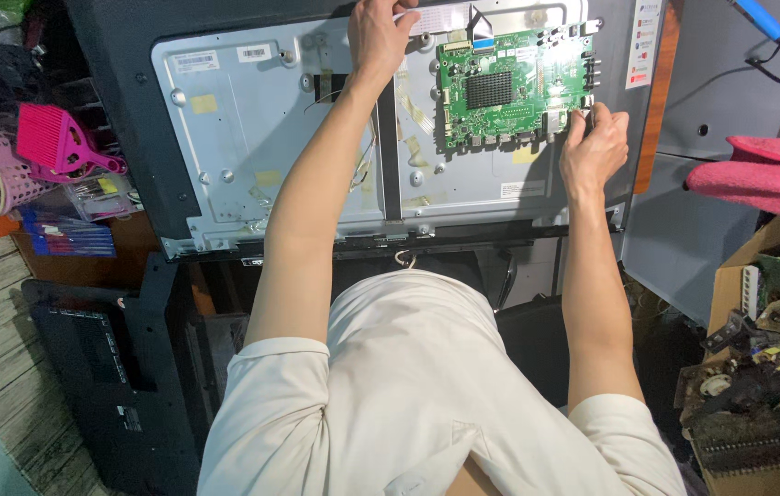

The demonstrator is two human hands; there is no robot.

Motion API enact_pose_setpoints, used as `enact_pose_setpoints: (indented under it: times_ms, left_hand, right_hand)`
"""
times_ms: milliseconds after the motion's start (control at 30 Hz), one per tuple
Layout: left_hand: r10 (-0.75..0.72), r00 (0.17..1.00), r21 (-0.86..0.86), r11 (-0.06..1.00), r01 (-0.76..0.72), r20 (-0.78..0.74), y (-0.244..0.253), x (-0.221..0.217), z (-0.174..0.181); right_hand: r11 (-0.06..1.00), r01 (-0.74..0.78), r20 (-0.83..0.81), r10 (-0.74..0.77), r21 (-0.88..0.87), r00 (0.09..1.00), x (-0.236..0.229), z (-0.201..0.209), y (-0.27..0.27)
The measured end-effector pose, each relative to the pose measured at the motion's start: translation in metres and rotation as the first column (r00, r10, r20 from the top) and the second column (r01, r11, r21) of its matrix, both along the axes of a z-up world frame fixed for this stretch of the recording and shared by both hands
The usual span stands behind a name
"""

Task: The person handles a green circuit board and a ribbon cable by hand while working on the internal components of a disassembled television.

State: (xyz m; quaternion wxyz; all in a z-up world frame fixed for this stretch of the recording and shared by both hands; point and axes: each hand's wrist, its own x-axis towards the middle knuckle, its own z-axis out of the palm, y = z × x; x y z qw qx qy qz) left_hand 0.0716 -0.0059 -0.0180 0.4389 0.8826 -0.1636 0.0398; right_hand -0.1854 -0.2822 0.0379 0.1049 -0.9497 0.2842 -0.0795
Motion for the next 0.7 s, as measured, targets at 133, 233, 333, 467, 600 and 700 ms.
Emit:
enact_pose_setpoints:
  times_ms: [133, 233, 333, 467, 600, 700]
  left_hand:
    - [0.042, 0.999, 0.02, 0.999, -0.042, 0.008, 0.0, 0.001, -0.025]
    - [0.01, 1.0, -0.01, 1.0, -0.01, 0.01, -0.002, -0.002, -0.025]
    - [0.051, 0.993, 0.035, 0.998, -0.055, 0.107, 0.0, -0.01, -0.009]
    - [0.155, 0.987, 0.158, 0.974, -0.161, 0.049, 0.005, -0.041, 0.042]
    - [0.07, 0.988, 0.045, 0.997, -0.064, -0.138, 0.007, -0.1, 0.048]
    - [-0.024, 0.962, -0.006, 1.0, 0.023, -0.273, 0.011, -0.135, 0.054]
  right_hand:
    - [0.998, 0.057, 0.119, -0.058, 0.008, 0.991, -0.005, -0.004, -0.014]
    - [0.99, 0.015, 0.008, -0.017, 0.139, 1.0, -0.004, 0.012, -0.007]
    - [0.951, 0.06, 0.071, -0.086, 0.304, 0.994, -0.002, 0.02, -0.004]
    - [0.864, 0.116, 0.102, -0.189, 0.49, 0.977, -0.005, 0.009, -0.013]
    - [0.739, 0.152, 0.107, -0.29, 0.656, 0.951, -0.01, 0.003, -0.016]
    - [0.74, 0.161, 0.033, -0.24, 0.653, 0.97, -0.011, 0.016, -0.014]
